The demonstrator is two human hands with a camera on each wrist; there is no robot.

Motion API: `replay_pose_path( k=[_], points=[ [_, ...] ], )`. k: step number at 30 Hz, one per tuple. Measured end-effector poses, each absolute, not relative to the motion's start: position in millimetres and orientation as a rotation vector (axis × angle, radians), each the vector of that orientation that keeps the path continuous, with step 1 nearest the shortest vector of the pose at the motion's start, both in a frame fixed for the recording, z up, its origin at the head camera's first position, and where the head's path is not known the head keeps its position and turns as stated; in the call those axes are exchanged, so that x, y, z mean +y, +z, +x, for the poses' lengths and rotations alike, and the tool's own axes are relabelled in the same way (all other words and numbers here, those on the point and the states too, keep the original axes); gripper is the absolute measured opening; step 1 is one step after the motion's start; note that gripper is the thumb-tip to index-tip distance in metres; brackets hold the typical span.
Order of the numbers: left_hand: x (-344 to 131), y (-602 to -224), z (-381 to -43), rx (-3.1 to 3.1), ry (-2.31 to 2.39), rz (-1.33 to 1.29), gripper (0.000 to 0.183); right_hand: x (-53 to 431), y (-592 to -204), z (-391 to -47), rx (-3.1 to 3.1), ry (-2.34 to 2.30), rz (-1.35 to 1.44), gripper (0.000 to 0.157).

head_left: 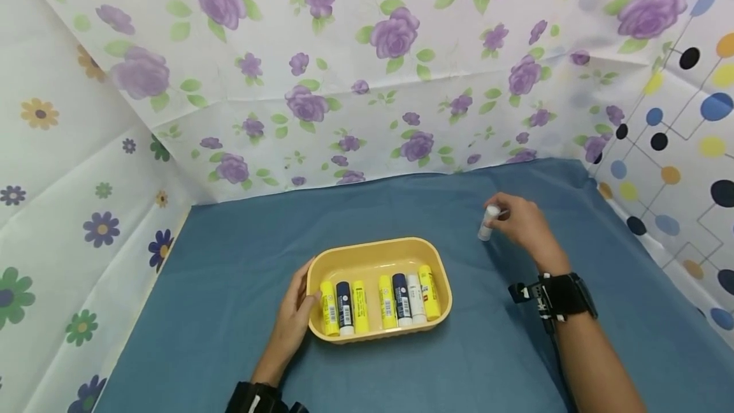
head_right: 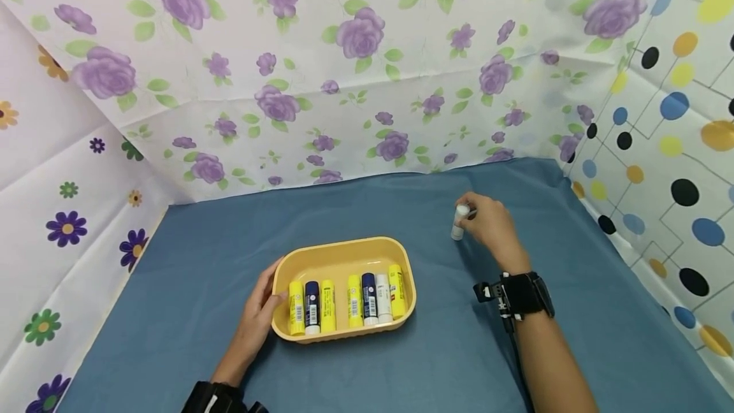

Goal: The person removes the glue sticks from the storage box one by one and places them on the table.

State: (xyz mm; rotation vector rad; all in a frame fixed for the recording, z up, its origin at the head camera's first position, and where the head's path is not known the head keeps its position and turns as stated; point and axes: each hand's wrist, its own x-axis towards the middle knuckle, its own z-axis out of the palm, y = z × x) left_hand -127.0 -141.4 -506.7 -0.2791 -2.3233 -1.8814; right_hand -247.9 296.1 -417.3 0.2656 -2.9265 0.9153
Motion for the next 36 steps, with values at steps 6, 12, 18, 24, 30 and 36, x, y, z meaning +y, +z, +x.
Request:
replay_pose_path(
  k=[6,12,18,24,30,36],
  points=[
    [-142,-507,-128,-2.324,-1.889,-0.314,0.058,298,-419,-250,-2.988,0.898,0.264,0.043],
    [-145,-504,-134,-2.310,-1.904,-0.334,0.058,297,-412,-255,-3.022,0.889,0.297,0.062],
    [-143,-506,-129,-2.332,-1.888,-0.279,0.057,299,-412,-254,-3.037,0.858,0.355,0.073],
    [-142,-505,-130,-2.368,-1.901,-0.228,0.058,301,-416,-251,-3.005,0.877,0.379,0.077],
    [-143,-505,-131,-2.363,-1.917,-0.196,0.059,298,-409,-250,-2.992,0.876,0.373,0.081],
    [-144,-506,-130,-2.344,-1.904,-0.295,0.059,296,-401,-248,-2.947,0.871,0.397,0.085]
  ],
)
